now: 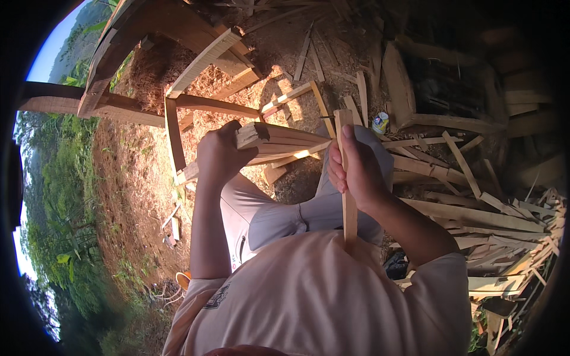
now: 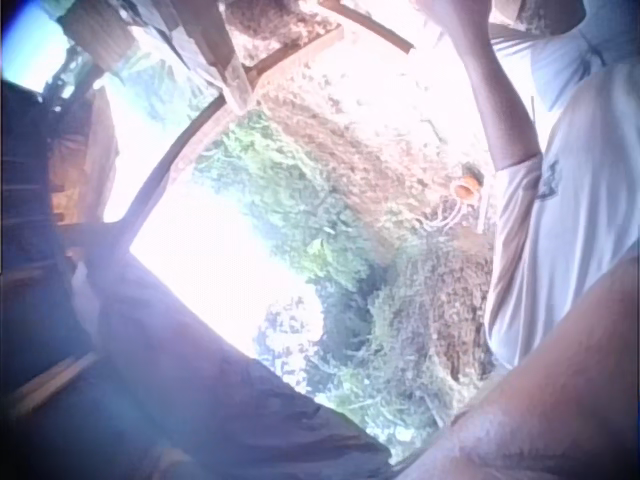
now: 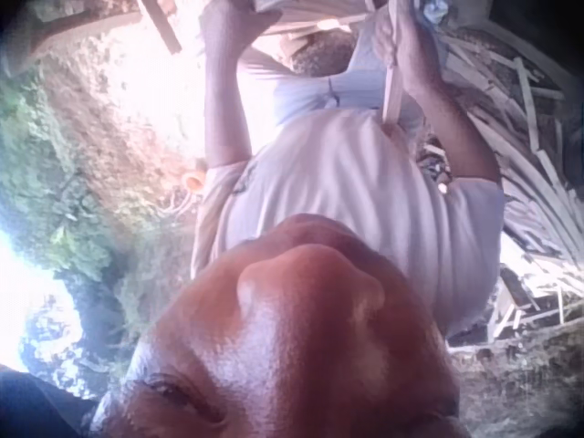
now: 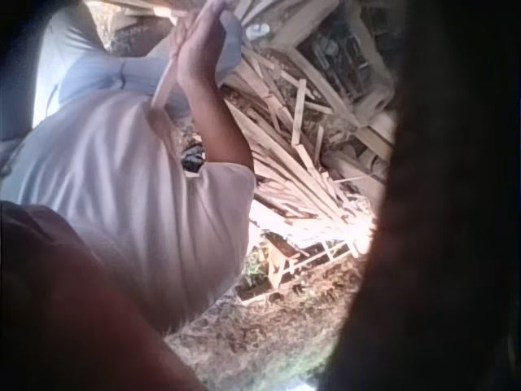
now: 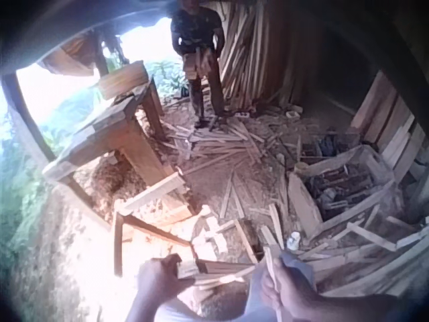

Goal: The person assembles a wooden frame by hand, fitting slats into a rectangular structure. They use a machete to trim and shape the wood pieces to ensure a proper fit.

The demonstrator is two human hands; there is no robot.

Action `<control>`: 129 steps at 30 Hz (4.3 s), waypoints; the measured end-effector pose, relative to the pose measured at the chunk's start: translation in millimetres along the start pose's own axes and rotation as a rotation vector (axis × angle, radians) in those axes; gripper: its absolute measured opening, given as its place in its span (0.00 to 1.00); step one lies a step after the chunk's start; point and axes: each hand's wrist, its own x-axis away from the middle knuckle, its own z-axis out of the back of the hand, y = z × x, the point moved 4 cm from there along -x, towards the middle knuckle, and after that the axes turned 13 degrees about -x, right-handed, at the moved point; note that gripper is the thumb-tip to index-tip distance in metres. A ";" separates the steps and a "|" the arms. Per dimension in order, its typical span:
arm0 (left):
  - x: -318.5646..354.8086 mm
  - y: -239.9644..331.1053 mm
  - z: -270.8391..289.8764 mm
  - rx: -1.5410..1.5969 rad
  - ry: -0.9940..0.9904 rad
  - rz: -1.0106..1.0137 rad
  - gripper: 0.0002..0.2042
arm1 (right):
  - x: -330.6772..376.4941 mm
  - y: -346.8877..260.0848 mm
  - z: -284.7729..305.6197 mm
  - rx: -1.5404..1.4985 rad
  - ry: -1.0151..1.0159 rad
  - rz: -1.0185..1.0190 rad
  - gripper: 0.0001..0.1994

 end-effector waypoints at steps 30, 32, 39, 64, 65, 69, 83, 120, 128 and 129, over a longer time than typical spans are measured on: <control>-22.0 19.5 -1.5 -0.007 0.152 -0.121 0.19 | 57.3 -39.5 116.3 0.855 0.587 0.581 0.22; -21.3 24.3 1.1 -0.007 0.127 -0.107 0.20 | 55.5 -21.9 176.3 0.905 0.810 0.444 0.22; -13.2 29.2 1.0 0.023 0.157 -0.131 0.22 | 83.9 103.8 290.9 0.576 0.743 -0.128 0.23; -23.8 20.0 -0.8 0.067 0.184 -0.113 0.24 | 31.5 55.4 110.4 1.264 0.462 0.657 0.21; -23.8 17.8 -1.6 0.077 0.183 -0.115 0.23 | 33.6 49.0 114.0 1.179 0.437 0.578 0.19; -20.9 11.4 -0.7 0.129 0.210 -0.101 0.23 | 22.8 36.1 182.5 0.587 0.503 0.230 0.16; 18.4 -97.6 -9.4 0.192 0.287 -0.037 0.23 | -152.2 160.7 277.1 1.683 0.422 0.090 0.18; 60.7 -152.0 -38.8 0.769 0.326 0.297 0.28 | -211.7 156.4 155.9 1.156 0.179 0.267 0.15; 60.5 -255.2 -57.9 0.329 0.468 0.116 0.24 | -125.1 220.8 261.2 1.328 0.024 0.263 0.11; 66.3 -271.5 -58.8 0.273 0.474 0.059 0.23 | -117.3 208.8 267.9 1.247 0.212 0.184 0.10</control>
